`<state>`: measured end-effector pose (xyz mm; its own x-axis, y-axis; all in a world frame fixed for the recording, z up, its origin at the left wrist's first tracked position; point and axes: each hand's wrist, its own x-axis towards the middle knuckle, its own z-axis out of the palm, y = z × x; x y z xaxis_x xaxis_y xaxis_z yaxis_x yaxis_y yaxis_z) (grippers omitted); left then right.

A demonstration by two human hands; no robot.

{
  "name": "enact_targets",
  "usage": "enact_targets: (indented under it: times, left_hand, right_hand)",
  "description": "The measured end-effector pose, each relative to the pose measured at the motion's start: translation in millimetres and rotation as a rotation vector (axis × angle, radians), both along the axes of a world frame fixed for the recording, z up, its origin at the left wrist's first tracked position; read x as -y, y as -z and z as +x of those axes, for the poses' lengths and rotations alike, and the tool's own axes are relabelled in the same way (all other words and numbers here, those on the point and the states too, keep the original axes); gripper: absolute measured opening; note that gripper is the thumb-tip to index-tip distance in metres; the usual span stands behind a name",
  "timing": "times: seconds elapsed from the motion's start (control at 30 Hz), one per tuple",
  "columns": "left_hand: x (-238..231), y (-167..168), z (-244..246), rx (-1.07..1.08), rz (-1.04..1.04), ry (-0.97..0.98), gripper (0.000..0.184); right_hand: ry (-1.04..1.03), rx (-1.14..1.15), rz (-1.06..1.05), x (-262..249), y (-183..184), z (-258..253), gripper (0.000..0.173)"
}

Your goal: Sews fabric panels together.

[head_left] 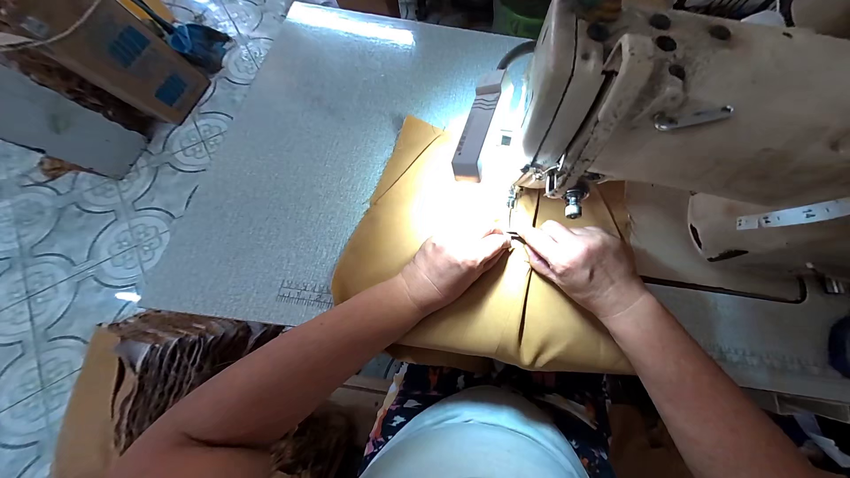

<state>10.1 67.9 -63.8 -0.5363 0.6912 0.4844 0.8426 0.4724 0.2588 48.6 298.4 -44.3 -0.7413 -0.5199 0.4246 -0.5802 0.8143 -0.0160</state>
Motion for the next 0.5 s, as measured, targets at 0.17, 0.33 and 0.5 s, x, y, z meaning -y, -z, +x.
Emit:
enact_targets:
  times: [0.17, 0.33, 0.5]
  left_hand:
    - [0, 0, 0, 0.008, 0.012, 0.001, 0.018]
    - [0, -2, 0, 0.028, 0.044, 0.001, 0.017]
    - [1, 2, 1, 0.009, 0.065, -0.038, 0.018]
  right_hand:
    - [-0.021, -0.003, -0.002, 0, 0, 0, 0.022]
    - [0.064, 0.019, -0.085, -4, -4, 15, 0.023]
    - [0.492, 0.063, -0.127, -56, -10, 60, 0.034]
